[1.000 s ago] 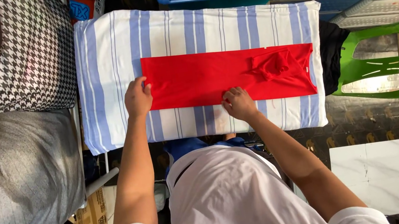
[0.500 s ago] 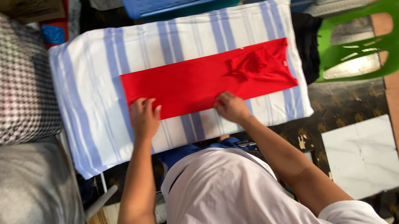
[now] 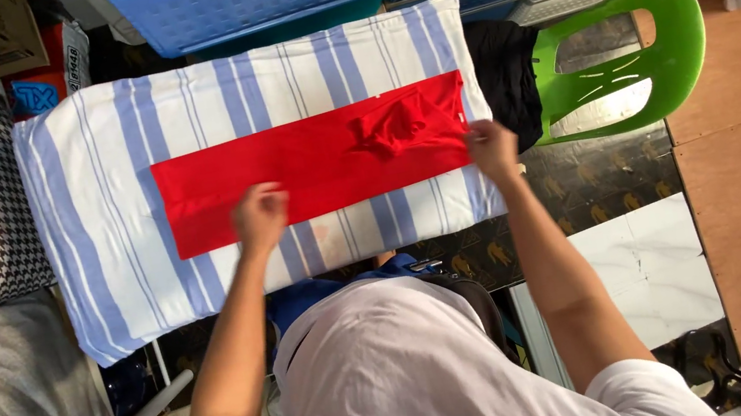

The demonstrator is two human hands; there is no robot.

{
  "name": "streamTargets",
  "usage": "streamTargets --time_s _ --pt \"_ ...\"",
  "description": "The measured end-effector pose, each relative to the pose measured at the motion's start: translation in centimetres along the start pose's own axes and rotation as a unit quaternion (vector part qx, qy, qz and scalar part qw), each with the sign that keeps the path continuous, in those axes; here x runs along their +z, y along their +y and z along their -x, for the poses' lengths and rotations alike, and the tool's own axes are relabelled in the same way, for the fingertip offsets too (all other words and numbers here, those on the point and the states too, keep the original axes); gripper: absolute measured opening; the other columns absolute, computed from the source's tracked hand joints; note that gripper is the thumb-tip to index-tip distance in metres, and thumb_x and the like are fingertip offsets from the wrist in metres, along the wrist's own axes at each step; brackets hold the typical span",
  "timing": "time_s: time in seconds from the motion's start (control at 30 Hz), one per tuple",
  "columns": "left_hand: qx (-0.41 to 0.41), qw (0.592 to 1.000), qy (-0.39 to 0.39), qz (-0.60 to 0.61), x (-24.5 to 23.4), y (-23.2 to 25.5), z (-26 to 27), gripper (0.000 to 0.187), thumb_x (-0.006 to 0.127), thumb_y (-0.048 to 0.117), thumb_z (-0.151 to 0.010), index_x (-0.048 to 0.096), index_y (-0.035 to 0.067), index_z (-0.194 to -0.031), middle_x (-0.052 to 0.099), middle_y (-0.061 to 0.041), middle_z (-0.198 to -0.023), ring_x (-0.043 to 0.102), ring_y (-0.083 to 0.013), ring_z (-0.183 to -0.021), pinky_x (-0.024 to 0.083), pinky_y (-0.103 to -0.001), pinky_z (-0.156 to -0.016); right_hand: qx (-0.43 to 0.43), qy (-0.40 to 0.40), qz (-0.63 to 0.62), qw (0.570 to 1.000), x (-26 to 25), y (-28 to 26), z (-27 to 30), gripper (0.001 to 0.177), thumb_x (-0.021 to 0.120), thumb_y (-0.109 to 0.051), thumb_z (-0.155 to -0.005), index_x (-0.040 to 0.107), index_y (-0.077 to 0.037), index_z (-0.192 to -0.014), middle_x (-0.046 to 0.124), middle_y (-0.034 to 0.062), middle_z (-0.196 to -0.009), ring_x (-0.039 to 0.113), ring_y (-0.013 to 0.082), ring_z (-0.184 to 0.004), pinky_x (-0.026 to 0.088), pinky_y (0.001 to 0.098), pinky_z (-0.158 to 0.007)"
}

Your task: The recorder folds a red t-shirt and a black item of clothing, then places them into a blue plastic drawer.

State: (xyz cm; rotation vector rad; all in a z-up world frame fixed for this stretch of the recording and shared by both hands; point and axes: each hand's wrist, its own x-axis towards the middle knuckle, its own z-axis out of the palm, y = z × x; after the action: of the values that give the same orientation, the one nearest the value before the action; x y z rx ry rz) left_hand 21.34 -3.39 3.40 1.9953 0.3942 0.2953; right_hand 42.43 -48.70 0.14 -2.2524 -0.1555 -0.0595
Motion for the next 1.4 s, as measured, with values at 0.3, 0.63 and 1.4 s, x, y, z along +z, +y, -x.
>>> streamTargets --time_s 0.3,0.63,1.4 --pt "-0.294 0.864 -0.261 0.314 16.0 9.7 -3.3 0.058 0.069 0.022 -0.093 0.052 0.017 -0.147 0.06 0.001 -0.135 0.072 -0.0159 -0.1 0.057 -0.03 -0.077 -0.027 -0.083 0.035 0.996 4.1 -10.9 -1.9 0.045 0.079 -0.009 -0.076 0.068 -0.004 -0.119 0.071 0.014 -0.087 0.069 0.03 -0.08 0.054 0.0404 -0.072" --pt "-0.31 0.91 -0.124 0.246 18.2 8.4 -3.4 0.038 0.073 0.031 -0.092 0.074 0.005 -0.12 0.077 -0.002 -0.101 0.072 -0.0131 -0.079 0.054 -0.029 -0.068 -0.101 -0.087 0.009 0.991 -1.4 -10.2 -0.9 0.014 0.069 -0.005 -0.085 0.072 -0.003 -0.099 0.073 0.0148 -0.094 0.071 0.0317 -0.084 0.056 0.0406 -0.075" --pt "-0.328 0.913 -0.099 0.219 17.8 8.4 -2.4 0.024 0.072 0.01 -0.092 0.058 0.008 -0.111 0.072 -0.005 -0.093 0.066 -0.0117 -0.064 0.052 -0.027 -0.056 0.157 -0.123 -0.021 0.98 0.0 -7.5 0.2 0.037 0.078 -0.021 -0.084 0.063 -0.003 -0.113 0.07 0.0096 -0.079 0.069 0.0221 -0.074 0.054 0.0342 -0.068"
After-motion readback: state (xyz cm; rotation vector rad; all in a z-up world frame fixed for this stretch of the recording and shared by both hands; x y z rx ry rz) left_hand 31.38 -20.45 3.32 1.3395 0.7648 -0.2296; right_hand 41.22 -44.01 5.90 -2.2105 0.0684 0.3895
